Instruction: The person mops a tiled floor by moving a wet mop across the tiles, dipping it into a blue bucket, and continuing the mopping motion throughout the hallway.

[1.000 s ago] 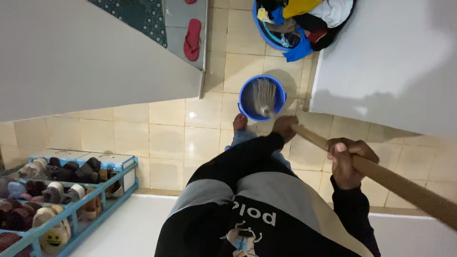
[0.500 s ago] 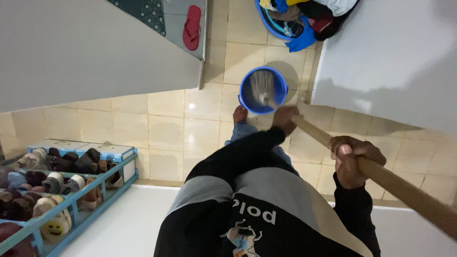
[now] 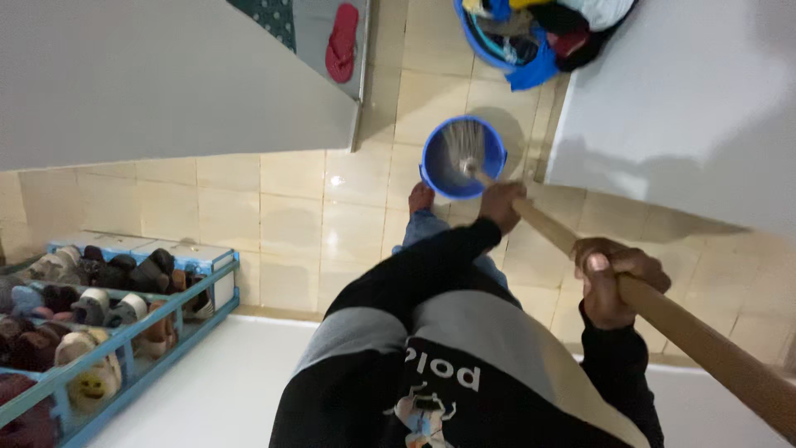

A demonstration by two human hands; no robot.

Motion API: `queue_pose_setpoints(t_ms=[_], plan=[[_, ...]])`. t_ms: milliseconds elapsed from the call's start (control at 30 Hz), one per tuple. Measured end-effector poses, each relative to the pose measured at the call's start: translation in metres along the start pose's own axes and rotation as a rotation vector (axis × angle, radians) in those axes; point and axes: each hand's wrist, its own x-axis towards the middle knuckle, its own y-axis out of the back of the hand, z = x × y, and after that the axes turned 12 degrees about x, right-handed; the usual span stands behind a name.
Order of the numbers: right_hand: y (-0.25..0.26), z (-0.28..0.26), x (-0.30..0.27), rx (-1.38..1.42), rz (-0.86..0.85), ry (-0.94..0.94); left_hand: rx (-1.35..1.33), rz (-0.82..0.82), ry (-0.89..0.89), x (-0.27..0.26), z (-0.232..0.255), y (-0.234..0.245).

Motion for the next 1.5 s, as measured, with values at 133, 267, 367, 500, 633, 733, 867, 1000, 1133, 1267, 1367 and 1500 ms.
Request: queue_pose_setpoints(t_ms=[133, 267, 367, 500, 633, 733, 867, 1000, 1133, 1267, 1367, 1500], plan=[[-0.005, 0.002, -0.004, -0.001, 0.031, -0.009, -0.01, -0.126, -0.004, -0.037, -0.004, 0.002], [-0.019, 0.001, 0.007, 0.113, -0.002, 0.111, 0.065, -0.057, -0.056, -0.002, 0.007, 0.023], [-0.022, -0.019, 0.011, 0.102, -0.08, 0.137, 0.027, 0.069, -0.11, 0.028, 0.015, 0.035], [-0.013, -0.027, 0.018, -0.023, -0.208, 0.082, -0.028, 0.123, -0.129, 0.019, 0.02, 0.038], [-0.004, -0.014, 0.005, 0.062, -0.177, -0.059, 0.013, -0.21, 0.04, -0.027, 0.022, 0.037], [-0.001, -0.004, 0.0, 0.156, -0.1, -0.029, 0.063, -0.203, -0.079, -0.032, 0.025, 0.045], [-0.014, -0.01, 0.005, 0.116, -0.097, 0.09, 0.031, 0.046, -0.087, 0.008, 0.028, 0.051], [-0.018, -0.024, 0.006, 0.019, -0.086, 0.12, -0.124, 0.056, -0.092, 0.007, 0.021, 0.036], [-0.011, -0.014, 0.007, 0.069, -0.014, -0.053, -0.093, -0.118, -0.043, -0.019, 0.01, 0.02], [-0.006, -0.011, 0.005, 0.07, -0.005, -0.043, -0.061, -0.106, -0.069, -0.032, 0.019, 0.033], [-0.018, -0.014, 0.012, 0.057, -0.03, 0.051, -0.01, -0.018, -0.046, -0.001, 0.03, 0.05], [-0.019, -0.023, 0.017, 0.049, -0.105, 0.15, -0.071, 0.069, -0.059, 0.032, 0.031, 0.06]])
